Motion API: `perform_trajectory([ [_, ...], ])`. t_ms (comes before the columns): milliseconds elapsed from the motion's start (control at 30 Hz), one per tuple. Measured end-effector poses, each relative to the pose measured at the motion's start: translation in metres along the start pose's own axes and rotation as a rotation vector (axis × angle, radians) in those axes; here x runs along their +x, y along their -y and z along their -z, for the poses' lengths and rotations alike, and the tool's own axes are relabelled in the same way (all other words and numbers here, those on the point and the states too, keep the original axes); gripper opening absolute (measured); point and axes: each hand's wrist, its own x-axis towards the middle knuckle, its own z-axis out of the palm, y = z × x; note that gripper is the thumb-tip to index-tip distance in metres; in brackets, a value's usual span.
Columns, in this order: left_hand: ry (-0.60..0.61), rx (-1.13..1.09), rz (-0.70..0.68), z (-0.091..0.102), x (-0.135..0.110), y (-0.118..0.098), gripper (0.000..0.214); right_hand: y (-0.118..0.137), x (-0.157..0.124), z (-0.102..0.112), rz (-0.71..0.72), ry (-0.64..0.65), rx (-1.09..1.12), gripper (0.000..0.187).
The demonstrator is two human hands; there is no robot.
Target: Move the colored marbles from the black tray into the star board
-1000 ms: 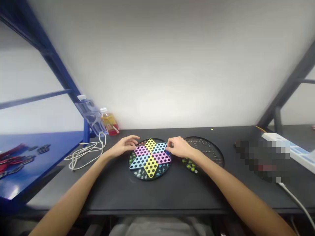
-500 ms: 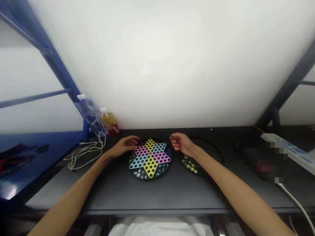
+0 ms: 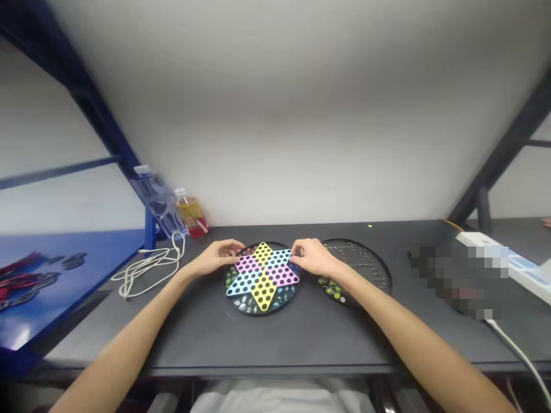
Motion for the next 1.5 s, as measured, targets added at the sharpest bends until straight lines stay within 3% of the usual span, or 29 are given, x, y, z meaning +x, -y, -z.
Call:
perform_trajectory([
  [100,-0.005,0.007,0.005,0.0,0.0,0.0,0.046,0.005,-0.002,0.0,0.024,0.07,-0.159,0.015],
  [233,-0.012,0.004,0.0,0.001,0.0,0.0,0.046,0.002,-0.001,-0.004,-0.002,0.058,-0.105,0.014],
  [333,-0.004,-0.007,-0.002,0.001,0.0,0.0,0.046,-0.001,0.002,-0.002,-0.131,0.006,0.262,0.019],
  [467,-0.01,-0.008,-0.003,0.001,-0.001,0.0,0.046,-0.002,0.003,0.004,-0.285,0.091,0.986,0.028],
  [533,0.0,-0.014,-0.007,0.001,-0.001,0.001,0.046,-0.001,0.003,0.005,-0.281,0.124,1.107,0.034],
  [600,0.008,-0.015,-0.008,0.001,-0.001,0.002,0.046,0.001,0.001,0.002,-0.269,0.07,0.997,0.04],
  [700,0.0,-0.005,-0.004,0.001,0.0,0.002,0.046,0.004,-0.001,-0.003,-0.163,-0.049,0.54,0.042],
  [833,0.012,-0.002,-0.003,0.0,-0.001,0.0,0.047,0.006,-0.004,-0.004,-0.001,-0.008,0.036,0.031],
  [1033,0.018,-0.003,-0.006,0.001,-0.002,-0.001,0.046,0.009,-0.006,-0.002,0.037,0.179,-0.119,0.019],
  [1167,0.019,0.014,0.001,0.002,-0.001,-0.001,0.046,0.008,-0.005,-0.003,0.05,0.175,-0.079,0.016],
  [1267,0.017,0.022,-0.005,0.002,-0.001,-0.001,0.047,0.003,-0.005,-0.001,-0.027,0.124,0.113,0.016],
  [1400,0.015,0.035,-0.022,0.001,-0.001,0.001,0.045,-0.012,-0.006,0.009,-0.197,0.131,0.74,0.026],
  [1500,0.008,0.053,-0.024,0.0,0.0,0.002,0.044,-0.023,-0.005,0.019,-0.226,0.068,1.148,0.027],
])
